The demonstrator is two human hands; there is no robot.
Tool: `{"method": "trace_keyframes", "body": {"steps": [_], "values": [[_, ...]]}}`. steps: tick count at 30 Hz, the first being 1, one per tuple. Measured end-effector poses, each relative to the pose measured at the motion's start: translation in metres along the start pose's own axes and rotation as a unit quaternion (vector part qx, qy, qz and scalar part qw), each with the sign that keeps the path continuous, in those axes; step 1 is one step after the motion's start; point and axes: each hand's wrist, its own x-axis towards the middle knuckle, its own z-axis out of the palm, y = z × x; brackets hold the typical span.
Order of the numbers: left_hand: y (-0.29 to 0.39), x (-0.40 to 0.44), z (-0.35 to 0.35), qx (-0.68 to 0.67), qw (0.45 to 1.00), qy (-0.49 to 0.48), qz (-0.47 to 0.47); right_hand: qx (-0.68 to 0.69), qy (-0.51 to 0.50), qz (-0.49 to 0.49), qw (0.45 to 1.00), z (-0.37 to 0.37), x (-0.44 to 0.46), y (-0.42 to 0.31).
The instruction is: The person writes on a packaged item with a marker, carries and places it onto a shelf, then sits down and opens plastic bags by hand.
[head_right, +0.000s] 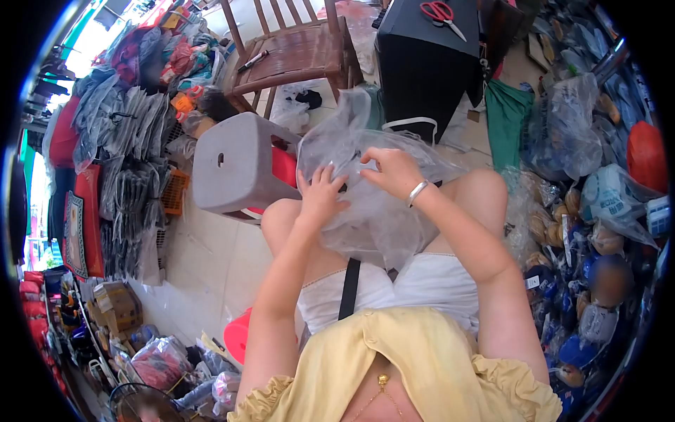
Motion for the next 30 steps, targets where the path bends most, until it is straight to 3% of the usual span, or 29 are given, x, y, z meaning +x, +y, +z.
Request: {"method": "trace_keyframes", "body": {"steps": [2,3,5,6,7,8,9,10,12,16,18,21,22,23,25,26,29,30], "values": [[-0.017,-0.008,0.026,0.130,0.984,-0.112,-0.040,-0.016,0.011,-0.003,1.000,-0.002,-0.001,0.007],[-0.021,-0.008,0.026,0.130,0.984,-0.112,-0.040,-0.029,0.021,-0.007,0.999,-0.002,-0.002,0.011],[-0.037,-0.004,0.023,-0.063,0.977,-0.089,-0.182,-0.059,0.050,-0.050,0.996,0.009,-0.003,0.026],[-0.061,-0.007,0.044,-0.124,0.980,-0.004,-0.156,-0.089,0.079,-0.093,0.989,0.015,-0.004,0.029],[-0.058,0.003,0.027,-0.122,0.980,-0.005,-0.158,-0.086,0.078,-0.094,0.989,0.017,-0.004,0.024],[-0.055,0.012,0.010,-0.316,0.914,-0.004,-0.253,-0.080,0.052,-0.111,0.989,0.021,-0.004,0.018],[-0.047,0.022,-0.010,-0.494,0.802,-0.001,-0.335,-0.075,0.027,-0.127,0.989,0.023,-0.004,0.009],[-0.042,0.029,-0.024,-0.493,0.802,-0.002,-0.338,-0.072,0.025,-0.127,0.989,0.026,-0.004,0.000],[-0.032,0.040,-0.046,-0.646,0.689,0.089,-0.317,-0.016,0.029,-0.162,0.986,0.026,-0.001,-0.019],[-0.022,0.050,-0.066,-0.685,0.659,0.116,-0.288,-0.001,0.019,-0.190,0.982,0.021,0.001,-0.039],[-0.020,0.052,-0.073,-0.729,0.608,0.150,-0.277,-0.015,0.054,-0.253,0.966,0.017,0.000,-0.045],[-0.015,0.052,-0.081,-0.748,0.583,0.171,-0.266,-0.061,0.091,-0.252,0.961,0.019,0.003,-0.046],[-0.018,0.051,-0.080,-0.749,0.583,0.172,-0.265,-0.062,0.091,-0.253,0.961,0.017,0.003,-0.046],[-0.022,0.048,-0.076,-0.596,0.747,0.177,-0.235,-0.051,0.110,-0.264,0.957,0.012,0.005,-0.047],[-0.006,0.048,-0.098,-0.414,0.873,0.174,-0.192,-0.041,0.129,-0.276,0.952,0.000,0.007,-0.050],[0.007,0.044,-0.114,-0.233,0.949,0.201,-0.062,-0.031,0.122,-0.280,0.952,-0.006,0.009,-0.052],[0.022,0.043,-0.133,-0.109,0.973,0.184,0.090,-0.016,0.122,-0.295,0.948,-0.020,0.012,-0.055],[0.021,0.044,-0.132,-0.122,0.975,0.150,0.111,-0.009,0.127,-0.307,0.943,-0.024,0.012,-0.056]]}}
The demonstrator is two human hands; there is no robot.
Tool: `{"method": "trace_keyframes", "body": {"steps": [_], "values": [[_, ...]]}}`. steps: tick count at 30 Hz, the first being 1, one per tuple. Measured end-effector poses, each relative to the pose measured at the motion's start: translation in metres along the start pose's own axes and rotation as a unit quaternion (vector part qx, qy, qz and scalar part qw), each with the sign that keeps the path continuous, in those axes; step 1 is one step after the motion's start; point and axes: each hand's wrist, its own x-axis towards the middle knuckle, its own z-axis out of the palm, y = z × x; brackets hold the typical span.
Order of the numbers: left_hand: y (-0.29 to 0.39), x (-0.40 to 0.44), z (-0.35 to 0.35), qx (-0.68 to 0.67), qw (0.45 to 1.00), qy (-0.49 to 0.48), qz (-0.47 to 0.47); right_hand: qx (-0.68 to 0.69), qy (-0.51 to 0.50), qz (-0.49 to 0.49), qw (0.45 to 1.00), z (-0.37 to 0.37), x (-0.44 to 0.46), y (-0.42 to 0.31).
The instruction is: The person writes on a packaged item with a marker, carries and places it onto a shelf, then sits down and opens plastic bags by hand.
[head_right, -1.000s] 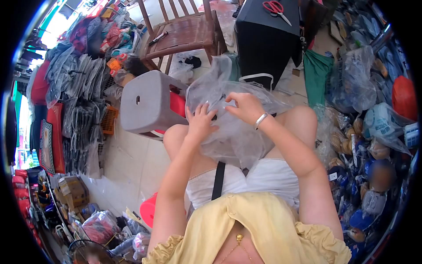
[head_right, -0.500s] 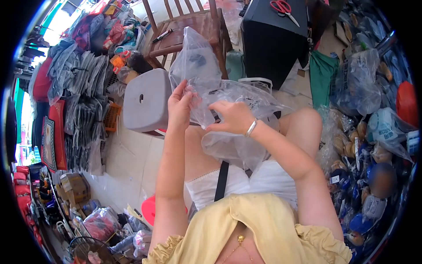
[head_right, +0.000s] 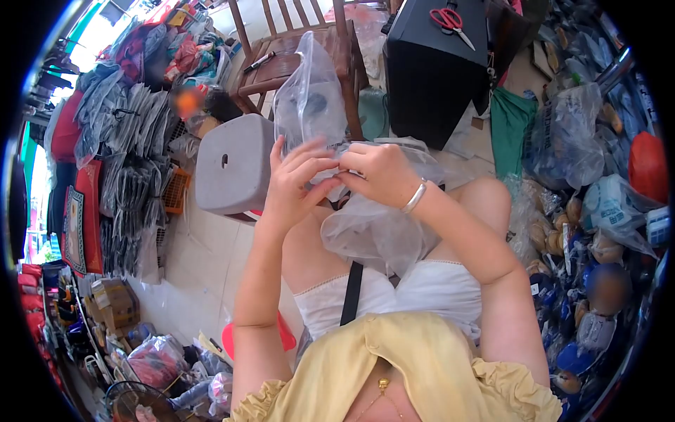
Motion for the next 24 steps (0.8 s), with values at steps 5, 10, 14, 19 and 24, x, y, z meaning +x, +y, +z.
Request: {"method": "trace_keyframes", "body": {"steps": [5,10,14,19,24], "values": [[0.000,0.011,-0.006,0.021,0.996,-0.065,0.052,-0.033,-0.056,-0.009,0.998,-0.027,0.006,-0.012],[0.013,0.021,-0.002,0.101,0.978,-0.080,0.163,-0.073,-0.078,-0.054,0.993,-0.053,0.003,-0.026],[0.020,0.034,-0.006,0.113,0.968,-0.088,0.206,-0.101,-0.069,-0.075,0.990,-0.071,0.001,-0.035],[0.020,0.047,-0.010,0.133,0.961,-0.097,0.224,-0.095,-0.049,-0.068,0.992,-0.091,-0.001,-0.041],[-0.021,0.048,-0.019,0.167,0.963,-0.123,0.173,-0.090,-0.059,-0.034,0.994,-0.117,-0.012,-0.040]]}}
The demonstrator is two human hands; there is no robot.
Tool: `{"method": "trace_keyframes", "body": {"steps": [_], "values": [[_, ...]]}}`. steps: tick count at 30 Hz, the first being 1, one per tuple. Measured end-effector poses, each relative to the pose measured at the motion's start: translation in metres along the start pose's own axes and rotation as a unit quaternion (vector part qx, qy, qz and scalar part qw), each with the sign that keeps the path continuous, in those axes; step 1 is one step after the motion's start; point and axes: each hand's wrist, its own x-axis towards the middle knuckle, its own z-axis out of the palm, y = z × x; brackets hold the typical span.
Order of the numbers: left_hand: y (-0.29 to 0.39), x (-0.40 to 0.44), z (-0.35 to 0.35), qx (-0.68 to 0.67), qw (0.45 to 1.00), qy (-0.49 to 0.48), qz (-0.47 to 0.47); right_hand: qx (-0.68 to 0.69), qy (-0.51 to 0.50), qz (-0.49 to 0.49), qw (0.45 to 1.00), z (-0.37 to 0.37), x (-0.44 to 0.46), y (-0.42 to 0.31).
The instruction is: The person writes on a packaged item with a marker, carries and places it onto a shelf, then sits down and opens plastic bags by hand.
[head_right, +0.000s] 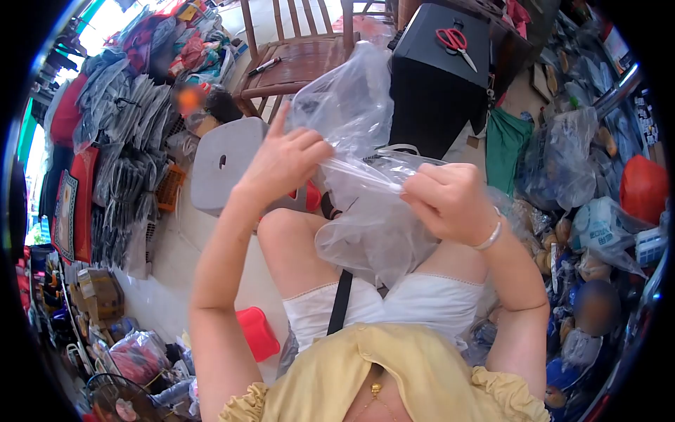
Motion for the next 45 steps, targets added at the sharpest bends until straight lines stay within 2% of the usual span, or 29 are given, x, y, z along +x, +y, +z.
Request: {"method": "trace_keyframes", "body": {"steps": [1,2,4,6,8,12,16,17,18,19,20,21,23,24,26,30,32,34,36,40,45], "values": [[-0.011,-0.007,-0.002,0.029,0.999,-0.043,-0.012,0.001,-0.001,-0.002,1.000,-0.004,-0.002,0.001],[-0.023,-0.014,-0.005,0.030,0.999,-0.042,-0.014,-0.004,0.016,0.010,1.000,-0.008,-0.004,0.002],[-0.045,-0.029,-0.014,0.021,0.995,-0.030,-0.090,-0.022,0.029,0.035,0.999,-0.017,-0.007,0.009],[-0.064,-0.048,-0.030,0.044,0.990,-0.011,-0.135,-0.028,0.044,0.064,0.997,-0.019,-0.010,0.026],[-0.082,-0.072,-0.044,0.104,0.976,-0.035,-0.187,-0.043,0.063,0.100,0.992,-0.018,-0.013,0.047],[-0.084,-0.122,-0.076,0.127,0.959,-0.007,-0.255,-0.054,0.105,0.108,0.987,-0.001,-0.005,0.079],[-0.061,-0.167,-0.081,0.127,0.955,0.053,-0.261,-0.029,0.108,0.093,0.989,0.017,0.015,0.082],[-0.053,-0.184,-0.079,0.001,0.928,0.054,-0.368,-0.026,0.107,0.092,0.990,0.020,0.019,0.083],[-0.045,-0.198,-0.077,-0.126,0.875,0.056,-0.464,-0.030,0.099,0.094,0.990,0.022,0.023,0.085],[-0.032,-0.204,-0.073,-0.061,0.900,-0.006,-0.431,-0.036,0.091,0.097,0.990,0.023,0.026,0.088],[-0.022,-0.213,-0.062,0.003,0.937,-0.035,-0.346,-0.024,0.098,0.088,0.991,0.028,0.027,0.090],[-0.019,-0.217,-0.053,-0.002,0.954,-0.069,-0.292,-0.028,0.099,0.090,0.991,0.033,0.027,0.089],[-0.018,-0.231,-0.039,0.027,0.934,-0.115,-0.337,-0.031,0.025,0.050,0.998,0.038,0.030,0.084],[-0.021,-0.235,-0.033,0.024,0.935,-0.112,-0.336,-0.029,0.016,0.037,0.999,0.040,0.032,0.078],[-0.027,-0.247,-0.024,0.039,0.912,-0.120,-0.391,-0.026,0.002,0.041,0.999,0.039,0.032,0.072],[-0.031,-0.253,-0.008,0.038,0.915,-0.113,-0.386,-0.019,-0.017,0.031,0.999,0.041,0.027,0.066],[-0.018,-0.219,-0.012,0.142,0.920,-0.079,-0.357,-0.019,-0.040,0.016,0.999,0.044,0.025,0.059],[0.002,-0.162,-0.019,0.011,0.937,0.048,-0.345,-0.018,-0.048,0.005,0.999,0.053,0.024,0.052],[0.029,-0.104,-0.017,-0.092,0.946,0.096,-0.297,-0.017,-0.057,-0.013,0.998,0.061,0.027,0.045],[0.061,-0.028,0.019,-0.179,0.948,0.180,-0.190,-0.037,-0.057,-0.044,0.997,0.062,0.030,0.031],[0.080,-0.006,0.044,-0.169,0.947,0.202,-0.184,-0.045,-0.056,-0.034,0.997,0.057,0.024,0.026]]}}
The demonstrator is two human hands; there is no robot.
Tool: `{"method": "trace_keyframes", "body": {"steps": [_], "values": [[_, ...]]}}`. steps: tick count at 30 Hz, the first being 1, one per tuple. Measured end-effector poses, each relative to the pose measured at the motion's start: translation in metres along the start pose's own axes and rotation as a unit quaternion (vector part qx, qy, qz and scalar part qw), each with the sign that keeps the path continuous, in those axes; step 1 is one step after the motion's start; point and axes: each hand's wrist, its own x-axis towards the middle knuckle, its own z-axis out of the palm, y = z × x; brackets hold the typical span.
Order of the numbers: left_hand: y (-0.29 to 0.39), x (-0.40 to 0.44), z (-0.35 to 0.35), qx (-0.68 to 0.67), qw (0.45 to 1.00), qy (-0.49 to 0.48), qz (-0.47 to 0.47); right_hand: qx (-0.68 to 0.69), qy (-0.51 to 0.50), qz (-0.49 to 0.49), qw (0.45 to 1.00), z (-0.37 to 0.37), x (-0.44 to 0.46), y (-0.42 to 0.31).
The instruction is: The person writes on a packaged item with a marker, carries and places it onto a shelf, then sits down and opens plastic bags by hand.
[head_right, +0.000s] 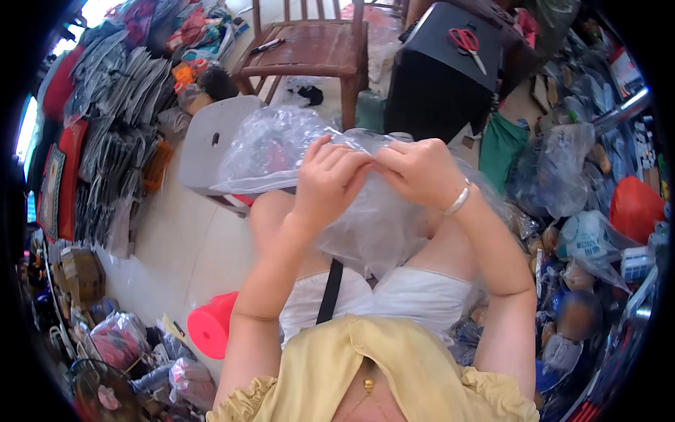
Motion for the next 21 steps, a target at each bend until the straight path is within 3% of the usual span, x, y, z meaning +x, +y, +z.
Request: {"method": "trace_keyframes", "body": {"steps": [4,10,16,21], "values": [[0.003,-0.009,0.006,0.062,0.998,-0.002,0.021,0.038,-0.009,-0.001,0.999,0.003,-0.001,-0.005],[-0.003,-0.014,-0.001,0.033,0.999,0.004,0.042,0.086,-0.024,0.029,0.996,-0.002,0.003,-0.013],[-0.004,-0.016,-0.016,0.034,0.996,-0.017,0.084,0.044,-0.069,-0.031,0.996,-0.009,0.003,-0.019],[-0.004,-0.019,-0.028,0.033,0.994,-0.029,0.096,0.071,-0.043,-0.061,0.995,-0.008,0.008,-0.027]]}}
